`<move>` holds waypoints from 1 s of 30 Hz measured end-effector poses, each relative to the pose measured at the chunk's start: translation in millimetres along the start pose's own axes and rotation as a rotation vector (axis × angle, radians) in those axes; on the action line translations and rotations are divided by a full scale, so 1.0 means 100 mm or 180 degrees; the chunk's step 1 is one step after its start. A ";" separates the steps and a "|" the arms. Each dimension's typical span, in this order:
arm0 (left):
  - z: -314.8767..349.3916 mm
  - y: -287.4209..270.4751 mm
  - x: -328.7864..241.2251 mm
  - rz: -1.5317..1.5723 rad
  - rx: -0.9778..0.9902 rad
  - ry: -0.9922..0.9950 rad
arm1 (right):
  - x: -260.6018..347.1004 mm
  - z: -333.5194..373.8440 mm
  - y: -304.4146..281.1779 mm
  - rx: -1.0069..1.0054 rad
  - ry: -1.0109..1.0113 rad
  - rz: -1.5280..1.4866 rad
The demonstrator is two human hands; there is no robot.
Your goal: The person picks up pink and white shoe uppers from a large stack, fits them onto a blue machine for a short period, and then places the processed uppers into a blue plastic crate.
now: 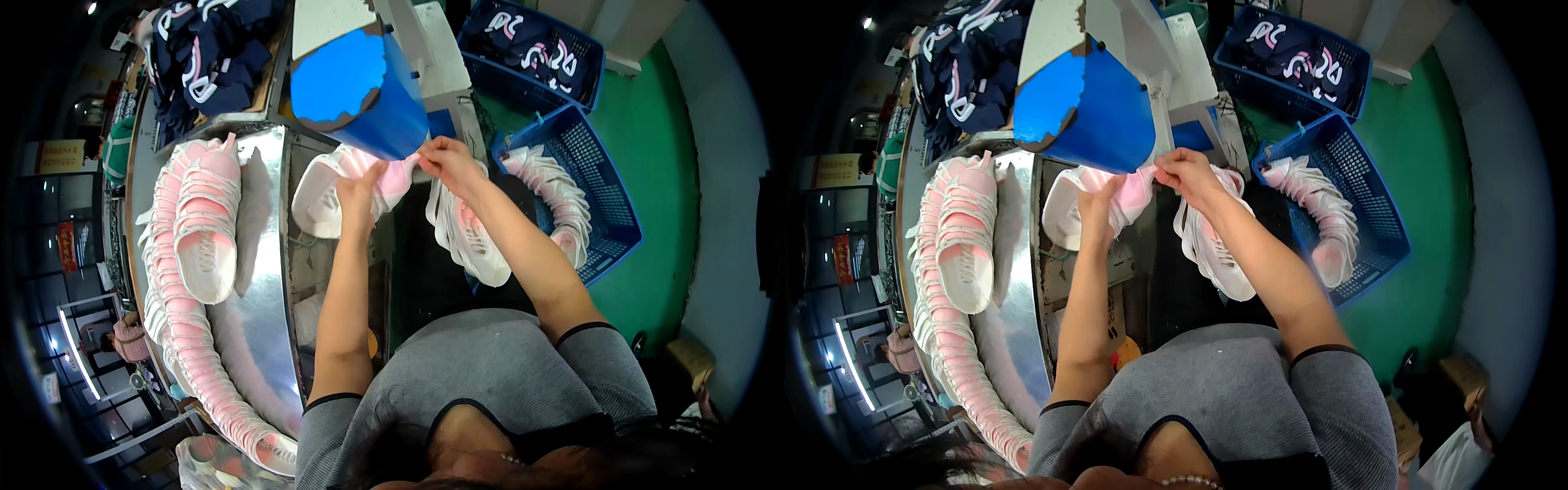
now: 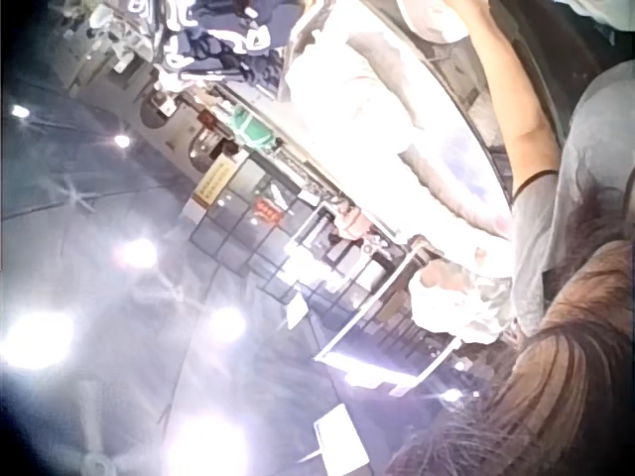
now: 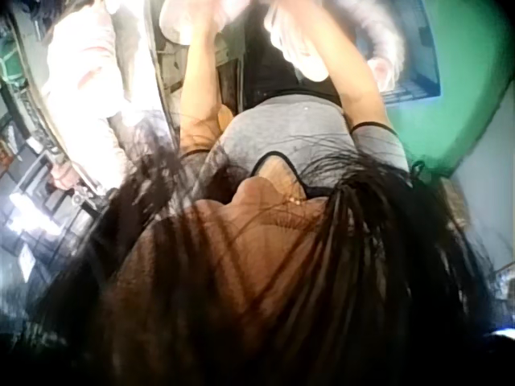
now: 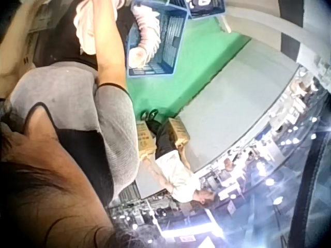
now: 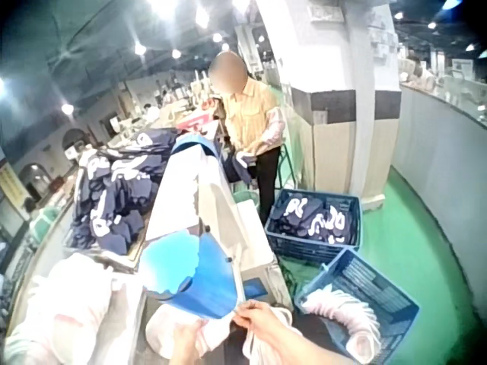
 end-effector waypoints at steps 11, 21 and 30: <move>0.06 0.19 0.64 0.1808 -0.0590 -0.1775 | 0.33 -0.48 0.20 -0.0210 -0.0102 0.1329; 1.34 -0.45 -0.31 0.1907 -0.0321 -0.1194 | -0.11 0.19 -1.23 0.0908 -0.1260 0.4443; 2.18 -2.57 -1.45 0.0065 -0.2780 0.0878 | -0.09 0.38 -1.07 0.0153 -0.2325 0.5030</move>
Point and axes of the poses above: each hand's wrist, its own z-axis away from the middle knuckle, its own y-axis out of the palm, x = y × z, the point moved 9 cm from there along -z, towards the middle knuckle, and after that the axes turned 3 degrees about -x, right-handed, at the moved point
